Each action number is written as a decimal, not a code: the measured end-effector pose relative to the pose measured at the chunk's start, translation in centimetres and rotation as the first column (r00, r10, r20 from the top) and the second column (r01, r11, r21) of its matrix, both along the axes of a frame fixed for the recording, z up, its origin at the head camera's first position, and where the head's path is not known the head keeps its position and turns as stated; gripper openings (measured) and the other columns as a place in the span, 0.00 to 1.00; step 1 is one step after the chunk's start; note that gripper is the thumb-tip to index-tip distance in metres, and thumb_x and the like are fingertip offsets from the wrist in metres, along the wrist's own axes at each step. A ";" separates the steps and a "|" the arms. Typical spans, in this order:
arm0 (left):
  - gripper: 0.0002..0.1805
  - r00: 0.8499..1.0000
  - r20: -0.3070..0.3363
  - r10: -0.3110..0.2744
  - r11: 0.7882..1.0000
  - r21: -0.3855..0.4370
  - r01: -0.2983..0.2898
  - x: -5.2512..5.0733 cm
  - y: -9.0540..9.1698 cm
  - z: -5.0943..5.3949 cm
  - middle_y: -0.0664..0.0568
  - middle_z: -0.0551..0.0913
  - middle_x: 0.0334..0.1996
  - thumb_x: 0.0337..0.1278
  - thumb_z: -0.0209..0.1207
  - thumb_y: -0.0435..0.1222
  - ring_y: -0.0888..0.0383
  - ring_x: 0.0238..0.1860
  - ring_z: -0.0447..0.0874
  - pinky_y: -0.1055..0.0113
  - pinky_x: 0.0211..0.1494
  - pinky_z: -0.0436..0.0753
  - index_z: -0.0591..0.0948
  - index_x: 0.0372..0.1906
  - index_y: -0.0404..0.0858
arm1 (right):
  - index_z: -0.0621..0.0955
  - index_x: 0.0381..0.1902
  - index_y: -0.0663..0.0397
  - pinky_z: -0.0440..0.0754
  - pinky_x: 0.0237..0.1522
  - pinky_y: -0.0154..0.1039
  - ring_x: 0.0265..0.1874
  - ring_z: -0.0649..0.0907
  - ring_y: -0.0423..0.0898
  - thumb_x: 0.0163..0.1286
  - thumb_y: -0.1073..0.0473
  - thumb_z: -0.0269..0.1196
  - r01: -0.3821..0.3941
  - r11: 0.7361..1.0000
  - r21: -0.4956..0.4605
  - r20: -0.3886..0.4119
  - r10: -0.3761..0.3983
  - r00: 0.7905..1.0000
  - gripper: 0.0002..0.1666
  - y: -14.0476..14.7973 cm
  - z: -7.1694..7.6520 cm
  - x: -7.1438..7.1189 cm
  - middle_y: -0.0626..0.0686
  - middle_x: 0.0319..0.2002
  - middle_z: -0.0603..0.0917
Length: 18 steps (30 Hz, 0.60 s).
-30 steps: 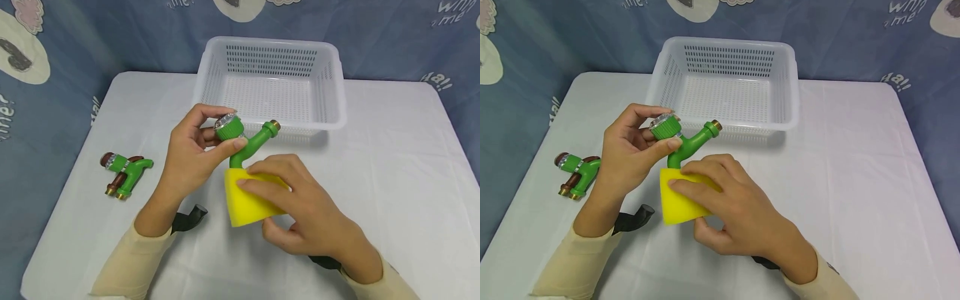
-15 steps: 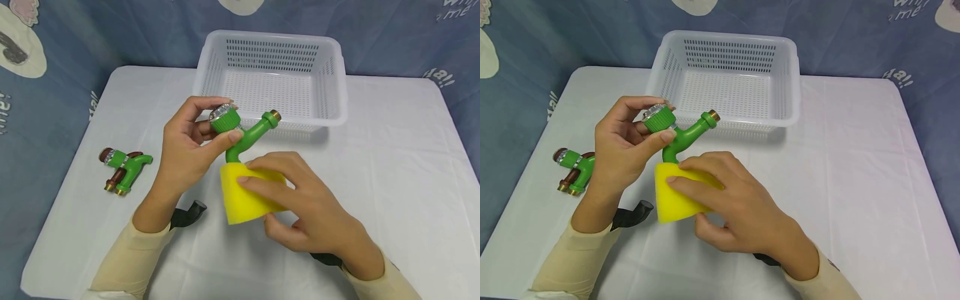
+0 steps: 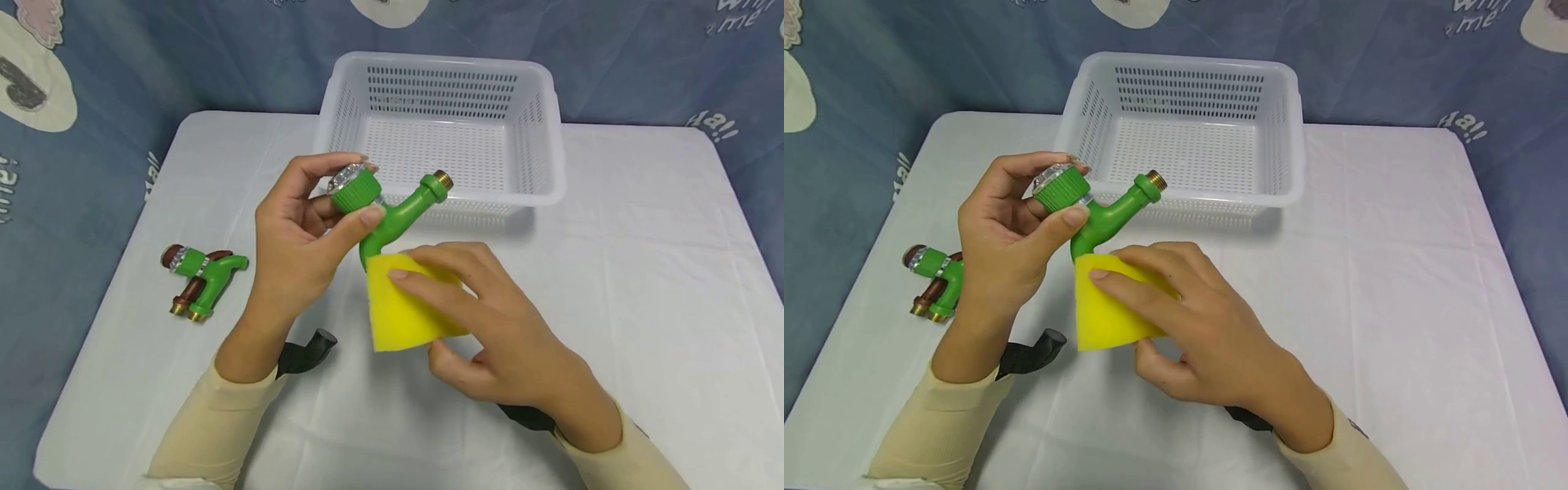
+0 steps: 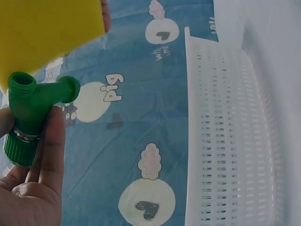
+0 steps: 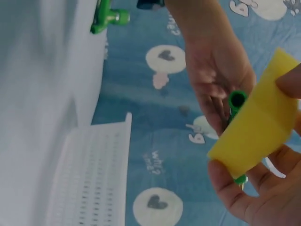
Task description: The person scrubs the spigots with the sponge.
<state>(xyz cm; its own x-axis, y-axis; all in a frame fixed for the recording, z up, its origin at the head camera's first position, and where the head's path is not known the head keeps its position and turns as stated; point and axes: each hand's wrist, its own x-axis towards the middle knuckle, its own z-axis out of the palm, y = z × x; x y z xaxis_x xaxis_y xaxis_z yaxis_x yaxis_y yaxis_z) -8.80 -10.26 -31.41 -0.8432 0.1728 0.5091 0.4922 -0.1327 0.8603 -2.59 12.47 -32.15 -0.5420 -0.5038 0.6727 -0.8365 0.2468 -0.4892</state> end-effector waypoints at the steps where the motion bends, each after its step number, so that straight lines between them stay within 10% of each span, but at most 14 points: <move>1: 0.26 1.000 0.000 0.002 1.000 0.003 -0.002 0.0 0.0 0.0 0.37 0.81 0.56 0.59 0.67 0.20 0.46 0.42 0.91 0.58 0.46 0.91 0.78 0.63 0.31 | 0.80 0.65 0.58 0.76 0.62 0.49 0.56 0.78 0.59 0.52 0.67 0.59 -0.006 1.000 -0.015 0.001 0.006 1.000 0.37 0.1 0.1 -0.1 0.62 0.61 0.80; 18: 0.24 1.000 0.008 0.011 0.998 0.059 -0.012 0.0 0.0 0.3 0.34 0.80 0.57 0.60 0.67 0.22 0.48 0.42 0.90 0.63 0.46 0.90 0.78 0.62 0.31 | 0.80 0.65 0.60 0.75 0.61 0.46 0.58 0.77 0.59 0.58 0.65 0.57 0.091 0.996 0.004 0.045 -0.092 0.995 0.34 1.4 0.0 -0.9 0.62 0.62 0.80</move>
